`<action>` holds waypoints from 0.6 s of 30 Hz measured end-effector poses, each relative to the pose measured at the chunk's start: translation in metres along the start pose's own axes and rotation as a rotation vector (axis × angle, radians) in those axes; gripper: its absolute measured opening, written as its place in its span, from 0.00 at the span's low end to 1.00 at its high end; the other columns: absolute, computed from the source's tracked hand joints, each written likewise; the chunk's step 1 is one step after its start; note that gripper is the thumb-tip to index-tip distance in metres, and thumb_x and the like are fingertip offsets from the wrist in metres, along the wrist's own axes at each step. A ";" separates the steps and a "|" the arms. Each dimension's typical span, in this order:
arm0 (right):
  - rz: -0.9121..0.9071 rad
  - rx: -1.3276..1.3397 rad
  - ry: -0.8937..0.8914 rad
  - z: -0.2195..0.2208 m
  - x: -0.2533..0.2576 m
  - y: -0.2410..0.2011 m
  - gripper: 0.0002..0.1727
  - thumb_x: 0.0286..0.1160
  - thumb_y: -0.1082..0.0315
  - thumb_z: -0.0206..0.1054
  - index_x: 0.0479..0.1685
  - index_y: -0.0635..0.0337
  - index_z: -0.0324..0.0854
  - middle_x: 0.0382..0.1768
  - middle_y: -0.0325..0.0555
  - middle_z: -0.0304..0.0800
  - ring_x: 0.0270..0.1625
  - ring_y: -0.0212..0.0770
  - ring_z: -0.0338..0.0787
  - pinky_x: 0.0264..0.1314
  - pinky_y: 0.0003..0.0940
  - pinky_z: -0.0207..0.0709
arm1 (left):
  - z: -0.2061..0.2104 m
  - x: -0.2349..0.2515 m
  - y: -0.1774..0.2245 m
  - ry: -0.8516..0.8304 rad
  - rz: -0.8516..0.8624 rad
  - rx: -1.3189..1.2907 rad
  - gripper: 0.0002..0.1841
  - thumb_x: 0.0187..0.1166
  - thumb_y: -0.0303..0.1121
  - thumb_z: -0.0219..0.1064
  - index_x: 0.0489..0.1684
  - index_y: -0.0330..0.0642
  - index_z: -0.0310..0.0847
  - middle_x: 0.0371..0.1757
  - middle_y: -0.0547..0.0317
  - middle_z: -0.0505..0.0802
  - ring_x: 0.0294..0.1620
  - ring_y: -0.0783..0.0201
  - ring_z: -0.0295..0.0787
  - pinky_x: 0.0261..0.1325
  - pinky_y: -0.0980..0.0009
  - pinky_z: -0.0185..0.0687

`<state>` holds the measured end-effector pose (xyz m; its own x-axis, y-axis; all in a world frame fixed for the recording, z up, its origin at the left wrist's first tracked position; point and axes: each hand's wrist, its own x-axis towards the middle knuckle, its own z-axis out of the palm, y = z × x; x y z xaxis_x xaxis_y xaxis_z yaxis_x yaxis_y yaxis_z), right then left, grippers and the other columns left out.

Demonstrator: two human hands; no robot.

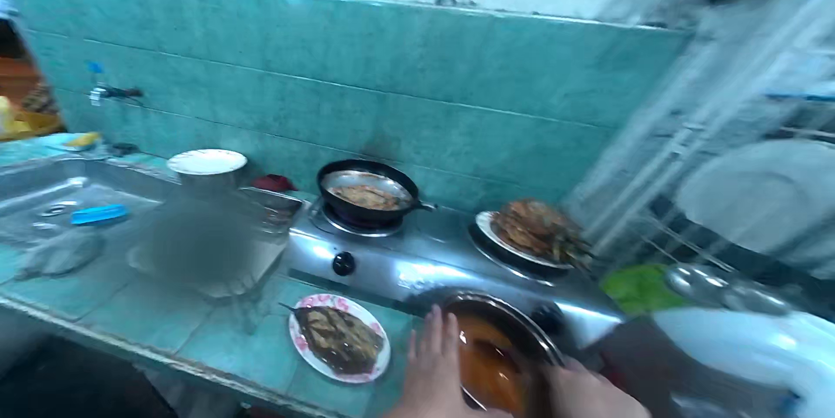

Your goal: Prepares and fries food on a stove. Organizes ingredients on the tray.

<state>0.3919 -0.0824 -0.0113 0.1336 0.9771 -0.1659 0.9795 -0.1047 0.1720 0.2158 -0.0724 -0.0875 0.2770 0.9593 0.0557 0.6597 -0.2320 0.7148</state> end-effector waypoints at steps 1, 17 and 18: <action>0.009 0.025 -0.008 0.003 0.005 -0.006 0.16 0.83 0.73 0.58 0.60 0.70 0.87 0.67 0.73 0.84 0.64 0.75 0.87 0.56 0.72 0.81 | -0.001 0.001 0.000 -0.004 0.001 -0.015 0.73 0.52 0.75 0.77 0.97 0.39 0.39 0.97 0.41 0.42 0.97 0.46 0.39 0.94 0.39 0.38; 0.096 -0.220 -0.219 -0.042 -0.016 -0.005 0.14 0.82 0.77 0.56 0.57 0.74 0.83 0.61 0.68 0.89 0.64 0.68 0.89 0.56 0.62 0.83 | -0.008 0.004 0.005 -0.082 -0.036 0.062 0.75 0.54 0.79 0.72 0.97 0.36 0.32 0.98 0.44 0.37 0.98 0.49 0.33 0.95 0.45 0.33; 0.111 -0.191 -0.185 -0.036 -0.009 -0.006 0.15 0.84 0.78 0.55 0.59 0.73 0.83 0.62 0.68 0.87 0.65 0.67 0.89 0.57 0.62 0.83 | -0.008 0.004 0.005 -0.082 -0.038 0.064 0.76 0.53 0.79 0.72 0.97 0.37 0.32 0.98 0.44 0.37 0.98 0.50 0.33 0.95 0.46 0.32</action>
<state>0.3796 -0.0836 0.0244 0.2803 0.9095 -0.3071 0.9138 -0.1548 0.3756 0.2147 -0.0688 -0.0786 0.3052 0.9518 -0.0299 0.7132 -0.2077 0.6695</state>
